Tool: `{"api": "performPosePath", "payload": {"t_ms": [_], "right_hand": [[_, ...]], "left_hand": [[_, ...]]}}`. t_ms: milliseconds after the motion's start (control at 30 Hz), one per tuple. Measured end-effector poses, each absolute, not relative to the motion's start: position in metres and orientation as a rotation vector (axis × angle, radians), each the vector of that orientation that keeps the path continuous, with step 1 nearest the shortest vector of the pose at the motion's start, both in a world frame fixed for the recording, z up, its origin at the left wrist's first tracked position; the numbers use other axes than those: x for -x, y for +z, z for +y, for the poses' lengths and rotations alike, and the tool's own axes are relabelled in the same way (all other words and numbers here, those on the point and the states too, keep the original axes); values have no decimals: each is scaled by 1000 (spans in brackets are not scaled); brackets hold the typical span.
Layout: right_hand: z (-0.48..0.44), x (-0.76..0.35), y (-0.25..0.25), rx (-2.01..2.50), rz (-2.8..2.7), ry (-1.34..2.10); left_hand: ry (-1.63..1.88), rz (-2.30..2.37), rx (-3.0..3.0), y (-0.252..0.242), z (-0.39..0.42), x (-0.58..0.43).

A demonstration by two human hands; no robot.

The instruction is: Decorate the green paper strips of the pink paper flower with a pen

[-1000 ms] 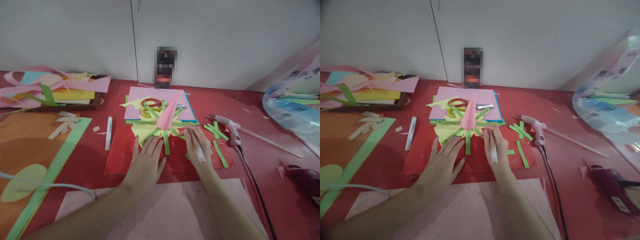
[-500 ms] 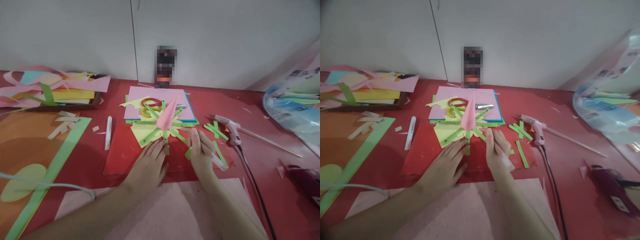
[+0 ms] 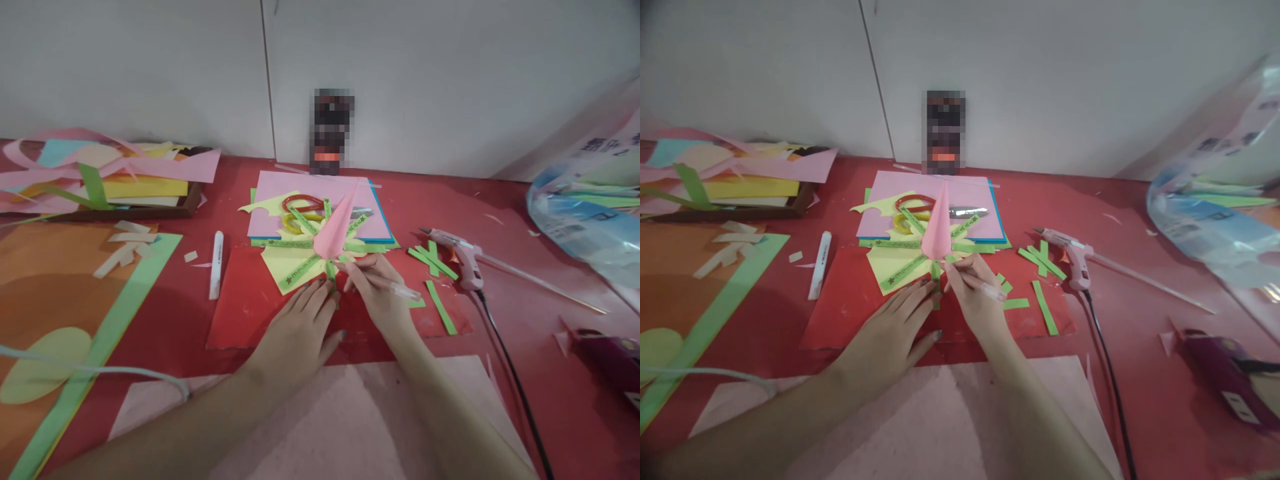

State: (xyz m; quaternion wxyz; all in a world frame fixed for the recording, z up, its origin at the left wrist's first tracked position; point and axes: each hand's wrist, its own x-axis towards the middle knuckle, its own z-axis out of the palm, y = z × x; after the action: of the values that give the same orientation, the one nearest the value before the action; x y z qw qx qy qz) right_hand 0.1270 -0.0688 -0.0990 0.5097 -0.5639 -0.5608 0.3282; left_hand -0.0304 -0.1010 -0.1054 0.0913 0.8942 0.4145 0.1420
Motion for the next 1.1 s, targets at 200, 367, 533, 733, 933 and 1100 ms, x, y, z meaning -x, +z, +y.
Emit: {"api": "performPosePath", "payload": {"t_ms": [200, 367, 533, 733, 933, 1100], "right_hand": [[-70, -125, -97, 1371, -1393, 781], [-70, -126, -99, 1397, -1407, 731], [-70, -126, -99, 1365, -1367, 791], [-71, -126, -97, 1382, -1400, 773], [-71, -126, -98, 1367, -1363, 805], [-70, -126, -101, 1367, -1383, 772]], "left_hand": [[350, 1224, -2648, -105, -103, 30], [377, 1229, -2640, -104, -103, 30], [358, 1220, -2641, -104, -102, 30], [372, 1227, -2648, -105, -102, 29], [366, 1228, -2665, -106, -103, 30], [390, 1220, -2655, -105, -102, 30]]}}
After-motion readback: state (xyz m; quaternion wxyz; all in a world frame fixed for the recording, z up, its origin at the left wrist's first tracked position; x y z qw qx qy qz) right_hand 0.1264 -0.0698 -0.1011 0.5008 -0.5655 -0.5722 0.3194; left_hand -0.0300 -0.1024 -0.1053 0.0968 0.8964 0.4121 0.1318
